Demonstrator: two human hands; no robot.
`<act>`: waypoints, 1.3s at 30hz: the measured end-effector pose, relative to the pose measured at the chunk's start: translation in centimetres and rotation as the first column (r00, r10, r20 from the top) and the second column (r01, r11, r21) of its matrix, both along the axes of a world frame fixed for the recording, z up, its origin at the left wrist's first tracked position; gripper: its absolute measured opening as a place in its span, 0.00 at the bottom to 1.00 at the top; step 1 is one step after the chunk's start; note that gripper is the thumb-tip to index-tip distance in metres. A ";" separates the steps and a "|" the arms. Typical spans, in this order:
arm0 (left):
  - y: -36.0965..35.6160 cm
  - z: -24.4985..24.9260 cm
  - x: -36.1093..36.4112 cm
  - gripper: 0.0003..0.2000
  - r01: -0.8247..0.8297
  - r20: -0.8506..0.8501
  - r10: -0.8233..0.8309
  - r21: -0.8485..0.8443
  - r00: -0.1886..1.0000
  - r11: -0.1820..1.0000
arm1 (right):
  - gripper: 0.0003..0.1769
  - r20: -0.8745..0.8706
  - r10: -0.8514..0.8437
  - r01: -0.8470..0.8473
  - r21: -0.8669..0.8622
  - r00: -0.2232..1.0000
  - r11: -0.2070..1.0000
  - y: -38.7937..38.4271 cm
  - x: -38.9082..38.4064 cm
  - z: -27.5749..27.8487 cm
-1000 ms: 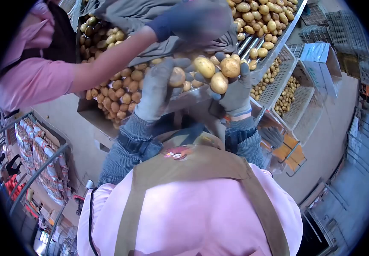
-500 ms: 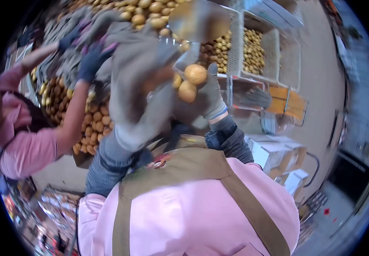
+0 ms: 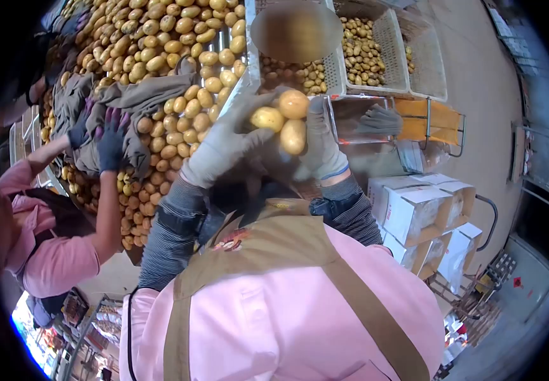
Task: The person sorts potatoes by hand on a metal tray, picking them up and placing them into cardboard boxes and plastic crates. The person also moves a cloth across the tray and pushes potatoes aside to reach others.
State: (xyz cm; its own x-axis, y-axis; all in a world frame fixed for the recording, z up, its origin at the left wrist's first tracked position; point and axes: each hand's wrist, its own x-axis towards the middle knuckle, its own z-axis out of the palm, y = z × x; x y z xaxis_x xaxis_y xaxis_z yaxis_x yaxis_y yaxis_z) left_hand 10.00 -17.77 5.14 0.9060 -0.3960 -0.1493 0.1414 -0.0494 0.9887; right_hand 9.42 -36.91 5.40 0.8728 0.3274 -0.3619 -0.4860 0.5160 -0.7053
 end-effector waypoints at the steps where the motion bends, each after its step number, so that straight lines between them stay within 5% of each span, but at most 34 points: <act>1: 0.3 0.0 -0.7 0.30 -0.077 -0.154 0.066 -0.069 0.986 0.995 | 0.52 0.018 0.020 -0.020 -0.041 1.000 0.999 0.5 0.2 0.4; 5: 2.5 -1.1 -3.0 0.22 -0.393 -0.250 0.365 -0.075 0.897 0.916 | 0.43 0.064 0.217 -0.204 -0.169 0.974 0.964 2.5 0.9 -1.1; 7: 5.6 -1.7 -4.6 0.18 -0.560 -0.369 0.515 -0.019 0.774 0.828 | 0.37 0.090 0.208 -0.199 -0.103 0.974 0.975 4.4 1.1 -1.4; 8: 6.9 -1.5 -5.7 0.13 -0.638 -0.406 0.544 -0.141 0.734 0.757 | 0.36 0.066 0.221 -0.219 -0.040 0.973 0.975 5.0 1.3 -1.1; 10: 9.3 -3.1 -8.6 0.16 -0.743 -0.234 0.738 0.083 0.633 0.664 | 0.35 0.022 0.276 -0.277 0.059 0.961 0.959 5.7 1.7 -1.3; 11: 10.6 -3.0 -10.2 0.18 -0.841 -0.490 0.726 -0.027 0.481 0.540 | 0.35 0.160 0.334 -0.326 -0.075 0.929 0.942 6.2 1.8 -1.6; 15: 14.7 -8.3 -17.9 0.21 -0.796 -0.014 0.854 0.353 0.520 0.491 | 0.31 0.557 0.595 -0.230 -0.588 0.579 0.775 7.3 2.4 -2.5; 16: 15.5 -9.6 -19.8 0.21 -0.806 -0.139 0.902 0.410 0.409 0.428 | 0.31 0.598 0.660 -0.142 -0.683 0.454 0.716 7.6 2.5 -2.5; 17: 15.8 -10.8 -22.1 0.22 -0.715 0.043 0.862 0.581 0.504 0.389 | 0.28 0.563 0.660 -0.174 -0.680 0.498 0.712 7.5 2.4 -2.6; 19: 17.2 -14.1 -25.8 0.23 -0.628 0.257 0.758 0.739 0.599 0.246 | 0.23 0.138 0.447 -0.415 -0.210 0.884 0.885 7.4 1.0 -3.1; 20: 17.5 -16.1 -26.7 0.24 -0.610 0.319 0.724 0.773 0.612 0.176 | 0.20 -0.027 0.346 -0.347 -0.095 0.938 0.933 7.0 0.1 -3.1; 22: 17.8 -18.9 -27.5 0.25 -0.608 0.393 0.705 0.791 0.590 0.068 | 0.19 0.071 0.224 -0.200 -0.249 0.972 0.948 3.8 2.8 -1.4; 24: 17.4 -18.3 -26.6 0.25 -0.580 0.331 0.720 0.806 0.609 0.120 | 0.18 0.439 0.299 0.023 -0.593 0.847 0.805 -0.9 6.9 -1.3; 26: 16.0 -16.1 -25.0 0.25 -0.539 0.343 0.669 0.836 0.659 0.102 | 0.17 0.510 0.068 0.326 -0.641 0.857 0.695 -6.9 15.7 0.1; 27: 16.1 -16.2 -25.2 0.26 -0.544 0.339 0.665 0.830 0.665 0.121 | 0.17 0.544 -0.080 0.456 -0.604 0.835 0.654 -10.2 20.9 1.3; 30: 16.2 -18.8 -25.8 0.26 -0.511 0.458 0.588 0.855 0.666 -0.087 | 0.16 0.573 -0.457 0.717 -0.391 0.680 0.577 -17.1 33.1 5.3; 33: 16.8 -17.4 -25.5 0.27 -0.515 0.296 0.706 0.849 0.643 0.114 | 0.10 0.588 -0.613 0.820 -0.167 0.528 0.547 -18.0 36.3 5.6; 34: 16.4 -17.5 -25.5 0.27 -0.546 0.329 0.728 0.835 0.602 0.074 | 0.08 0.581 -0.653 0.840 -0.103 0.485 0.533 -17.6 36.3 5.1; 36: 16.1 -16.2 -24.3 0.27 -0.542 0.288 0.769 0.836 0.571 0.089 | 0.06 0.574 -0.602 0.784 -0.120 0.555 0.608 -15.6 36.0 1.1; 38: 16.1 -19.4 -25.5 0.26 -0.549 0.336 0.734 0.834 0.590 0.059 | 0.07 0.473 -0.114 0.350 -0.450 0.874 0.822 -8.3 26.2 -0.3; 39: 17.5 -22.8 -27.7 0.24 -0.547 0.401 0.674 0.837 0.620 0.006 | 0.04 0.233 -0.148 0.204 -0.239 0.961 0.949 -3.4 21.6 -2.5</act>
State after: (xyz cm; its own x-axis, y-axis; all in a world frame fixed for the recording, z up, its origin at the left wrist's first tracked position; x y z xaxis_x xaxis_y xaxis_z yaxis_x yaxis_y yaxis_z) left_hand -17.74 -0.31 -17.63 0.6951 0.7186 -0.0239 0.6700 -0.6353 0.3840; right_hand 31.03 -40.33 2.90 0.9729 0.0814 -0.2164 -0.2312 0.3658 -0.9015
